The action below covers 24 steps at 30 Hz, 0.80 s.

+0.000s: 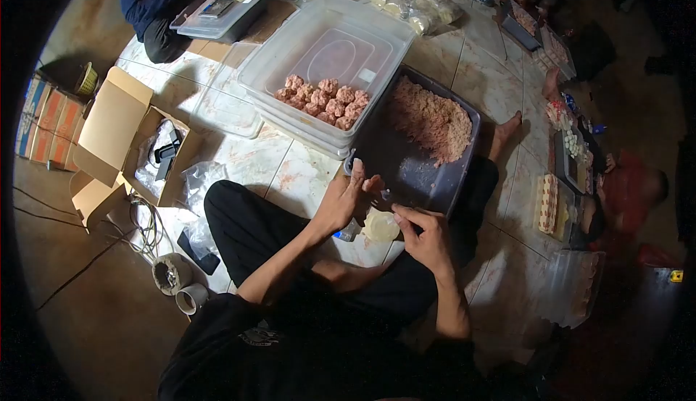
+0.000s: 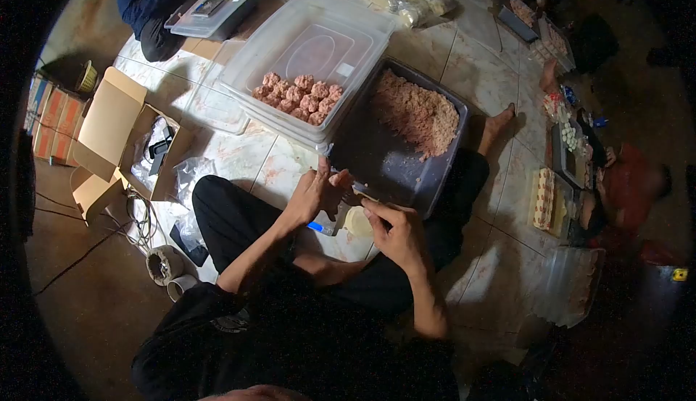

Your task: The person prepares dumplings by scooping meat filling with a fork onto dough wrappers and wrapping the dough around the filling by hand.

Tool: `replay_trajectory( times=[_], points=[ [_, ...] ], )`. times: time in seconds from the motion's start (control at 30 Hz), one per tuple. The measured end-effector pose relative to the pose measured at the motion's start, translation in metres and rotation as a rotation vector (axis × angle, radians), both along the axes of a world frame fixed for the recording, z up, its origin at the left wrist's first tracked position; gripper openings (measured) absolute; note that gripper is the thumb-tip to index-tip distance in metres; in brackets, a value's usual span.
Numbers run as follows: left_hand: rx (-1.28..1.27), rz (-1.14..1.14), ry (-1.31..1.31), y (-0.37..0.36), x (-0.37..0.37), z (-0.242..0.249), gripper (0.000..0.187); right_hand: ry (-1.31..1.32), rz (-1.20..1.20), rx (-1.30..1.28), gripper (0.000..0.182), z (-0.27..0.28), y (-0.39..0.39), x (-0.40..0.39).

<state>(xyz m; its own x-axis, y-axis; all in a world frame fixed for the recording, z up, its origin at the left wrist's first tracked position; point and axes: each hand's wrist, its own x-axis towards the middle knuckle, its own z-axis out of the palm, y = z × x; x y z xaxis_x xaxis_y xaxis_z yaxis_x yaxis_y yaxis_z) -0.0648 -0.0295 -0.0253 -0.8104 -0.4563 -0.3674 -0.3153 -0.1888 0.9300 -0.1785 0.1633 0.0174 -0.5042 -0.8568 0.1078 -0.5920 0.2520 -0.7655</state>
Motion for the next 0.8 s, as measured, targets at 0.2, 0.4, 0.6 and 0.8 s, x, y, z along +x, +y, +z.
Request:
replay_trajectory(
  times=[0.2,0.4,0.6,0.8],
  points=[
    [0.437,0.055,0.075,0.003,-0.042,-0.066,0.091,0.308,-0.378,0.292,0.026,-0.034,0.001,-0.047],
    [0.678,-0.018,0.110,-0.001,-0.049,-0.062,0.093,0.098,-0.272,0.032,0.032,0.001,-0.003,-0.032],
    [0.807,-0.069,0.096,-0.006,-0.043,-0.064,0.108,0.407,-0.411,0.351,0.024,-0.036,-0.020,-0.056],
    [1.191,0.192,0.408,-0.019,-0.004,-0.065,0.087,0.416,-0.361,0.314,0.027,-0.003,-0.012,-0.030]
  ],
)
